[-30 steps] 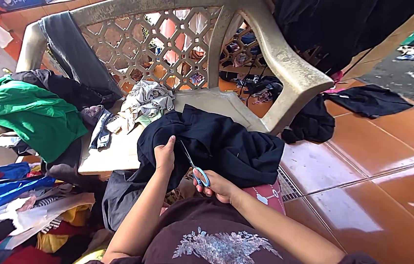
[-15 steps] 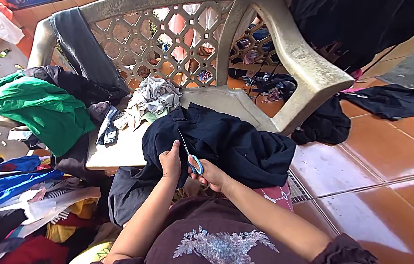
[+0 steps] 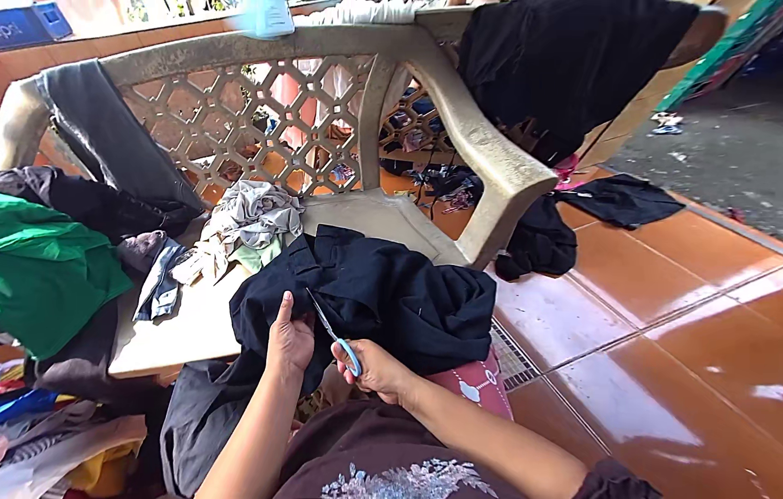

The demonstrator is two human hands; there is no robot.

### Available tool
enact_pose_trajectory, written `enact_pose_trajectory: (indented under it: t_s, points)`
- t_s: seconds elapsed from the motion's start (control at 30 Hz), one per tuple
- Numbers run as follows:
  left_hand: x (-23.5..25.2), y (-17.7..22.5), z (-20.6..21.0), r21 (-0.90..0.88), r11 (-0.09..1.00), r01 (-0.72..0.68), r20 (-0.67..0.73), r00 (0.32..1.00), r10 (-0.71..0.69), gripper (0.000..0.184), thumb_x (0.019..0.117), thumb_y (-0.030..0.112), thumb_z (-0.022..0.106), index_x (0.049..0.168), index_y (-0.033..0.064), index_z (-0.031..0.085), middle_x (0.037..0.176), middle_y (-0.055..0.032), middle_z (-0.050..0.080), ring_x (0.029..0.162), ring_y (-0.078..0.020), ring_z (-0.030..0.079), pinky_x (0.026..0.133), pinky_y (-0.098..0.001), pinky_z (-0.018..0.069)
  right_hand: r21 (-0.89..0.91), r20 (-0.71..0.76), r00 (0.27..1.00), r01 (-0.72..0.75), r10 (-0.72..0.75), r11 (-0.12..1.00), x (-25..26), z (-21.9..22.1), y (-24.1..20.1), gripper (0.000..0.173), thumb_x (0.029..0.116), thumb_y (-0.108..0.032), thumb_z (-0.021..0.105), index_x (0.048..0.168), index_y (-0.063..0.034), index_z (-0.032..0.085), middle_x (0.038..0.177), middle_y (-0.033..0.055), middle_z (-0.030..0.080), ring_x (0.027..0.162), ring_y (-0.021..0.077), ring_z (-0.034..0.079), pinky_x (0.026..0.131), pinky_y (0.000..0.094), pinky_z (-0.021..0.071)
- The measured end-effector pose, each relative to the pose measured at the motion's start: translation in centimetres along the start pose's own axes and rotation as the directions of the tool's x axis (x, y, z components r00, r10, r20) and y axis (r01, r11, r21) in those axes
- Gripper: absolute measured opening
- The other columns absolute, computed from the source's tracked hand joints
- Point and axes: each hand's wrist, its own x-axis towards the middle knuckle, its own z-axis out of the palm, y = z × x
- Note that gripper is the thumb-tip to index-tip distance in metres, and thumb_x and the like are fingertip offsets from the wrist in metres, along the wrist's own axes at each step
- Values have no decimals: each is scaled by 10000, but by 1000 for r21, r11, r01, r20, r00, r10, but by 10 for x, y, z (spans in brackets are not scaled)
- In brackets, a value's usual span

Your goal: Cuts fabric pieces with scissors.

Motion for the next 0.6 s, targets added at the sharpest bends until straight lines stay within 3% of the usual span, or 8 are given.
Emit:
enact_pose_trajectory:
  t_s: [0.07,0.13,0.2,0.3,0.4,0.47,0.53,0.6]
  points:
    - [4,3,-1,46,990,132,59,989,-135,277,1097,320,430,1182,82,541,953,-69,672,835,-163,680,791,-327,583,-28,-13,1000,9,-9,1000,-3,-2,3,291,1087,-286,507,880,-90,567,643,-68,537,479,-21,443,444,138,338]
    - [9,6,-3,108,978,178,100,977,-189,271,1101,299,421,1133,66,557,898,-76,681,783,-169,688,756,-324,594,-68,-29,1000,10,-12,998,-7,-3,2,281,1082,-285,517,893,-84,572,660,-68,545,492,-23,448,456,138,344]
    - [14,7,-1,202,970,133,76,986,-151,203,1095,200,445,1137,35,555,904,-85,668,778,-161,674,740,-310,587,-73,-50,998,19,-23,997,-11,-3,1,268,1078,-270,529,901,-76,584,662,-68,551,500,-23,458,464,140,352]
    - [16,6,5,339,941,-21,-6,1000,25,321,1112,203,424,1329,-30,462,1094,-142,622,929,-183,643,823,-333,550,-66,-82,996,26,-32,997,-15,-4,-1,263,1077,-249,532,885,-80,592,645,-73,551,496,-25,459,464,139,351]
    - [7,0,17,78,987,-142,-83,985,148,408,1139,243,292,1427,-25,402,1320,-189,566,1174,-234,606,1002,-397,513,-105,-91,995,40,-49,994,-14,0,3,251,1068,-246,549,895,-71,596,651,-69,551,513,-18,471,487,143,368]
    - [-2,-1,23,-210,973,-95,-148,987,64,481,1137,359,221,1492,59,343,1430,-150,493,1307,-237,517,1090,-426,445,-154,-79,995,46,-58,987,-11,4,8,250,1064,-251,555,906,-63,599,656,-66,553,525,-10,482,510,154,388]
    - [-4,-2,20,-312,950,5,-184,981,-65,566,1113,490,212,1515,111,334,1457,-128,484,1337,-238,496,1096,-441,436,-176,-86,995,36,-52,984,-11,6,11,255,1070,-251,542,921,-54,607,651,-65,553,517,-9,469,500,155,373]
    - [0,0,11,-268,960,85,-132,983,-124,581,1091,544,259,1482,133,382,1401,-109,541,1287,-222,542,1055,-436,470,-192,-98,994,21,-40,981,-12,5,11,264,1072,-248,539,907,-54,607,652,-61,557,514,-8,469,494,154,371]
